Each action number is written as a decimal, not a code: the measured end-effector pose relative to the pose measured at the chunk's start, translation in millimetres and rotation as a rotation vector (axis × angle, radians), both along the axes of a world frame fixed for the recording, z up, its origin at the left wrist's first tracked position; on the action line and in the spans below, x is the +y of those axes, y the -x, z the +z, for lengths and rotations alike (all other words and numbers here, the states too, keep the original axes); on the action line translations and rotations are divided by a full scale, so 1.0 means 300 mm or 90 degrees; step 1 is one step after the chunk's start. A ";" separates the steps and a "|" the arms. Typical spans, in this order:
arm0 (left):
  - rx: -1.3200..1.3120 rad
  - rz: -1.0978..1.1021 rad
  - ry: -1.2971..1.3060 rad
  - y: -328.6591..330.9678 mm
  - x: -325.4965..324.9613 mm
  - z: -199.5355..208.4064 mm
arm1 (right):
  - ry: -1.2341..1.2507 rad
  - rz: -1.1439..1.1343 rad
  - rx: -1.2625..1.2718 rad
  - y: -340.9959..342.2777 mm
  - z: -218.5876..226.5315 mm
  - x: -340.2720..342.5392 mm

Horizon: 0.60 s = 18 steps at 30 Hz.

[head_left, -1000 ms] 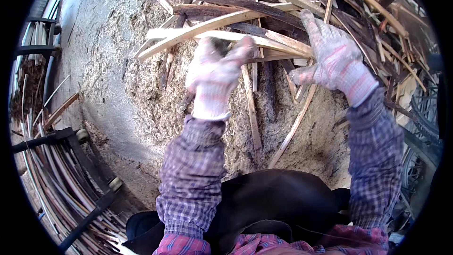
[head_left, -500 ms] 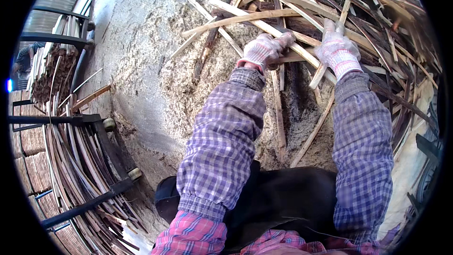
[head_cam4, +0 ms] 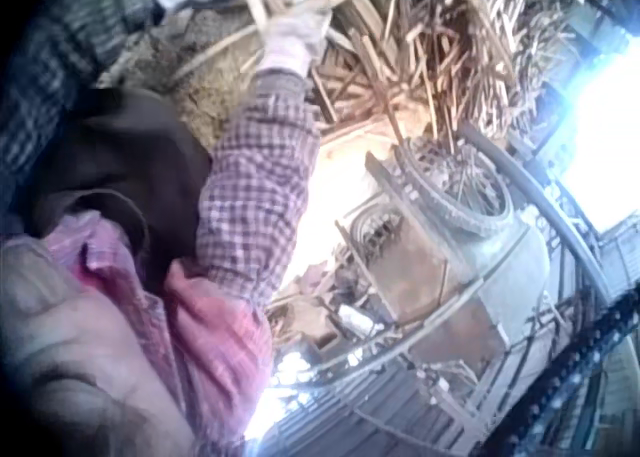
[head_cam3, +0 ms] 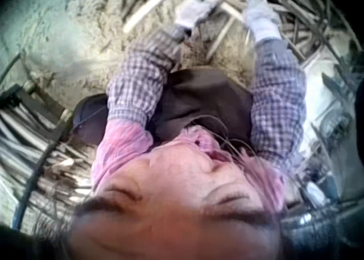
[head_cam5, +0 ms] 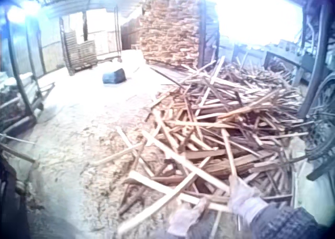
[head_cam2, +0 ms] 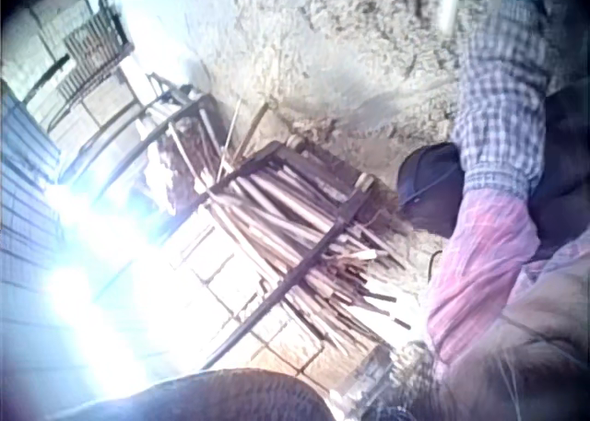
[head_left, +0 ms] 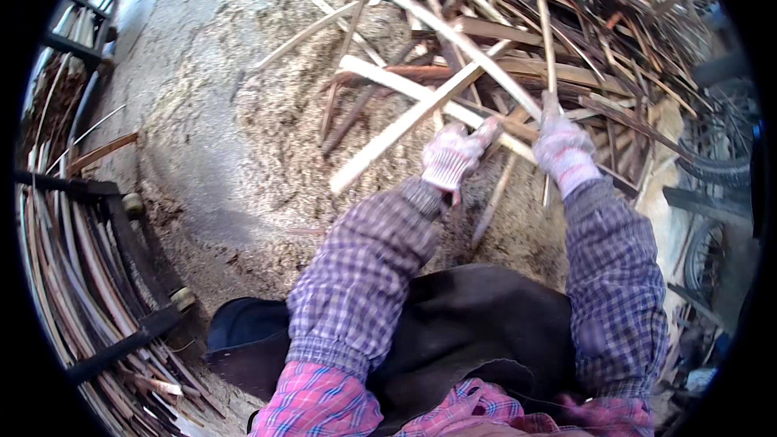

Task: The person uses a pitchfork to move a large pile of wood scraps and sawdust. They then squat down and sort through the wood pieces by hand, picking up bundles of thin planks and placing them into a metal rack.

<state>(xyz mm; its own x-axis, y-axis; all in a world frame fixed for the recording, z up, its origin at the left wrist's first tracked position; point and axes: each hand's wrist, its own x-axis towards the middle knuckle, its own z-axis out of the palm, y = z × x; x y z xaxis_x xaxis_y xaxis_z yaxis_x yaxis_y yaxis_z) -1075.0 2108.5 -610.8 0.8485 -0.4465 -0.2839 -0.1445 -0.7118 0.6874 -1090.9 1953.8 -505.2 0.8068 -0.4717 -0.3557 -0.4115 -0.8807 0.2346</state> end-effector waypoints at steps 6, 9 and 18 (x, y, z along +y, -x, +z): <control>0.265 0.240 0.021 0.145 0.026 -0.003 | -0.070 -0.061 0.115 0.073 -0.016 0.037; 0.249 0.262 0.092 0.140 0.010 0.030 | -0.080 -0.061 0.088 0.087 -0.047 -0.009; 0.879 0.040 1.594 0.028 0.091 -0.123 | -0.132 -0.042 0.024 0.065 -0.127 -0.090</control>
